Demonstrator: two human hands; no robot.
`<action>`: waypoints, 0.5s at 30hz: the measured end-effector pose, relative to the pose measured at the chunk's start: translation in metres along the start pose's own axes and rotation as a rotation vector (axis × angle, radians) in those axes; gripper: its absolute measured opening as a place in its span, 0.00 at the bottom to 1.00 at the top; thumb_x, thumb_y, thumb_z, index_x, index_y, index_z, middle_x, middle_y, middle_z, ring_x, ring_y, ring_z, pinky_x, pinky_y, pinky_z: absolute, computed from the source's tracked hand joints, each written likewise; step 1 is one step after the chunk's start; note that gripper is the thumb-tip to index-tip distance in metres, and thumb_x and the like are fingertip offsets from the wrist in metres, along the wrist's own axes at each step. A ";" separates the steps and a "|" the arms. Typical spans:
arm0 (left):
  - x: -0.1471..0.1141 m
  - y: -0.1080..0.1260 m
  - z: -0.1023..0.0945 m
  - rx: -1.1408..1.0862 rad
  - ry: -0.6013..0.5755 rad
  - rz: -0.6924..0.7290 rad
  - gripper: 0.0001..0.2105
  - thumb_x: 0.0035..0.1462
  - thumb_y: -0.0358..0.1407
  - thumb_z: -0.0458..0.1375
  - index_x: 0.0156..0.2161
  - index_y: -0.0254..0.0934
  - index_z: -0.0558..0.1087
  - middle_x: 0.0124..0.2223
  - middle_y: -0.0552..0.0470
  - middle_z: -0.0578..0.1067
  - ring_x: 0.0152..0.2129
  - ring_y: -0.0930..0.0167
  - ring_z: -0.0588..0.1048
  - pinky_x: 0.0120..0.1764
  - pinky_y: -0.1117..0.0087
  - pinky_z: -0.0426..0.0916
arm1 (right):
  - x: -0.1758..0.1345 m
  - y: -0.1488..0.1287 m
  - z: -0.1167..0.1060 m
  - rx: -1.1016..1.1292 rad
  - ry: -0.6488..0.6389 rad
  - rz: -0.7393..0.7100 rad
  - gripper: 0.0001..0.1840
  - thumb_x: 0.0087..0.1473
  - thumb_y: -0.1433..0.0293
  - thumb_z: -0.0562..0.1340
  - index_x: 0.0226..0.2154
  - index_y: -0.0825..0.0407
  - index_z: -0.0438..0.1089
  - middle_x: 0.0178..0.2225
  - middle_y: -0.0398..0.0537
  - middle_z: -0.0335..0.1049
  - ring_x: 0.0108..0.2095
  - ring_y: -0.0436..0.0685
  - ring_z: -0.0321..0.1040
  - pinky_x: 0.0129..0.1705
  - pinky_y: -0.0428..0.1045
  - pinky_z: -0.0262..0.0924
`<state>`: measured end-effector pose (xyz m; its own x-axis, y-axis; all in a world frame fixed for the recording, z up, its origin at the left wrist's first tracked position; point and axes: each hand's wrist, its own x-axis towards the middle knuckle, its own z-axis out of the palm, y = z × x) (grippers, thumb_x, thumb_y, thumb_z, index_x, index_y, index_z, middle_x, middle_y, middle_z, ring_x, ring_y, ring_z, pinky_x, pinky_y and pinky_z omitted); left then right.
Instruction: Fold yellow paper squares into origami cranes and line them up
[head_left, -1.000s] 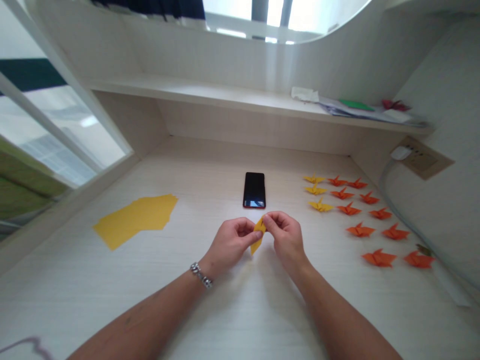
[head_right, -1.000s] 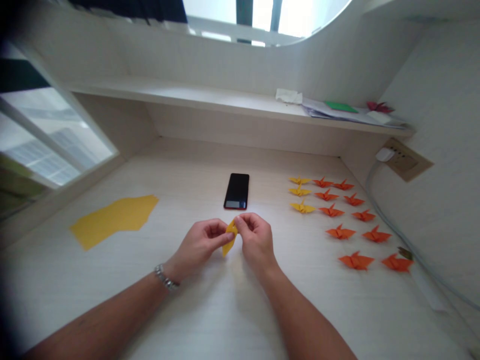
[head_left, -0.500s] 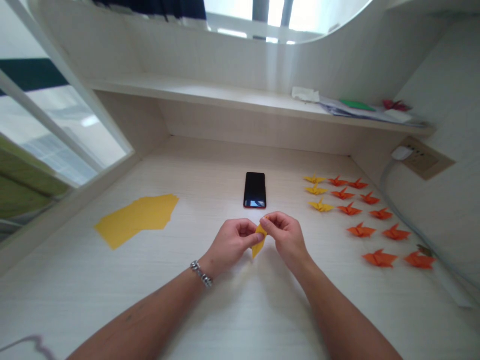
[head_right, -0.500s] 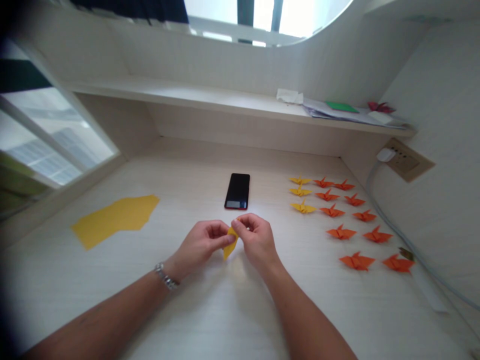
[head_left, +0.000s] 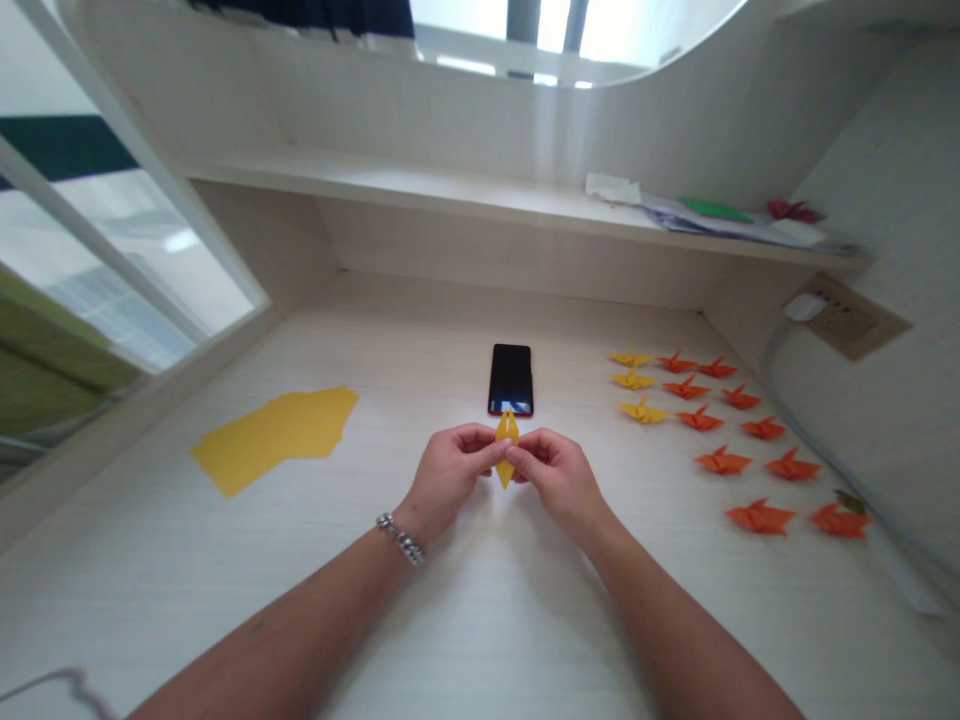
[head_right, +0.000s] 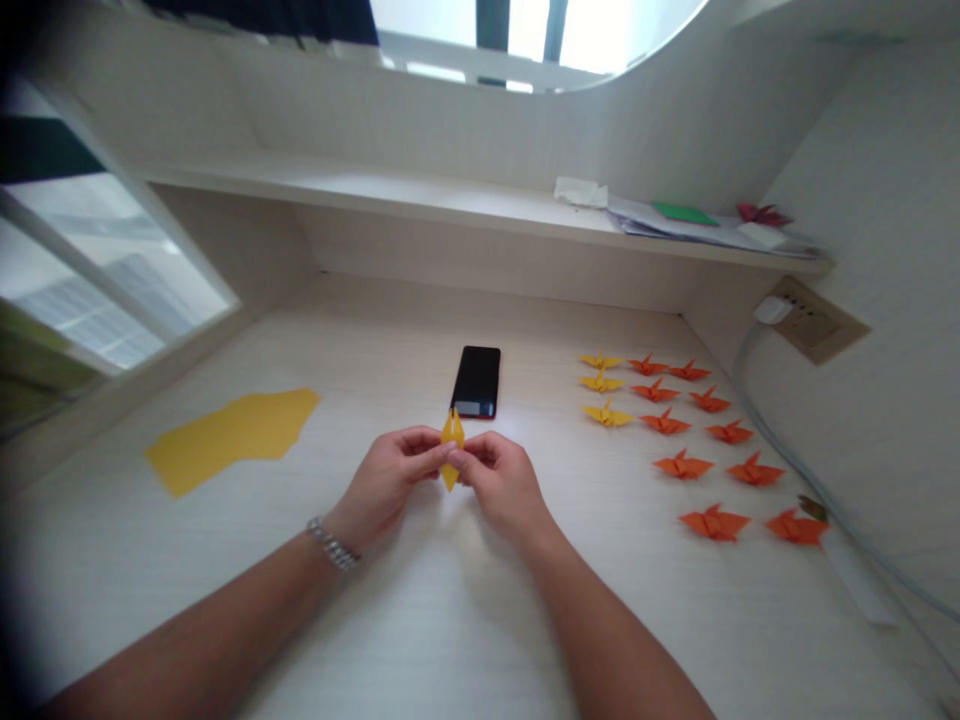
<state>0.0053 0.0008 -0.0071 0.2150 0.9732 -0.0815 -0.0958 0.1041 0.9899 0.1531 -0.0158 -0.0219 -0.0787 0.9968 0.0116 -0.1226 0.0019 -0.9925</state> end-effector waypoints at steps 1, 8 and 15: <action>0.000 -0.001 0.000 -0.013 0.003 -0.014 0.12 0.43 0.40 0.67 0.31 0.33 0.77 0.30 0.48 0.78 0.25 0.71 0.73 0.28 0.72 0.65 | 0.000 0.000 0.000 -0.005 0.011 -0.005 0.15 0.44 0.59 0.68 0.28 0.54 0.72 0.24 0.45 0.73 0.26 0.52 0.69 0.30 0.47 0.64; 0.002 -0.003 -0.002 -0.068 0.040 -0.016 0.12 0.43 0.40 0.67 0.31 0.33 0.76 0.29 0.49 0.76 0.24 0.72 0.72 0.28 0.72 0.65 | -0.002 0.003 0.006 -0.053 -0.021 -0.013 0.14 0.47 0.59 0.66 0.28 0.54 0.72 0.25 0.46 0.73 0.26 0.52 0.68 0.29 0.46 0.63; -0.001 0.003 -0.001 -0.005 -0.051 0.072 0.10 0.48 0.39 0.65 0.32 0.32 0.76 0.29 0.50 0.76 0.24 0.73 0.71 0.28 0.72 0.65 | -0.006 -0.001 0.002 -0.231 -0.074 -0.027 0.10 0.51 0.64 0.63 0.26 0.54 0.72 0.25 0.46 0.73 0.26 0.52 0.68 0.30 0.47 0.62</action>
<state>0.0035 0.0005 -0.0040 0.2571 0.9664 -0.0042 -0.1174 0.0356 0.9924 0.1522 -0.0217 -0.0208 -0.1519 0.9876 0.0387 0.1037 0.0549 -0.9931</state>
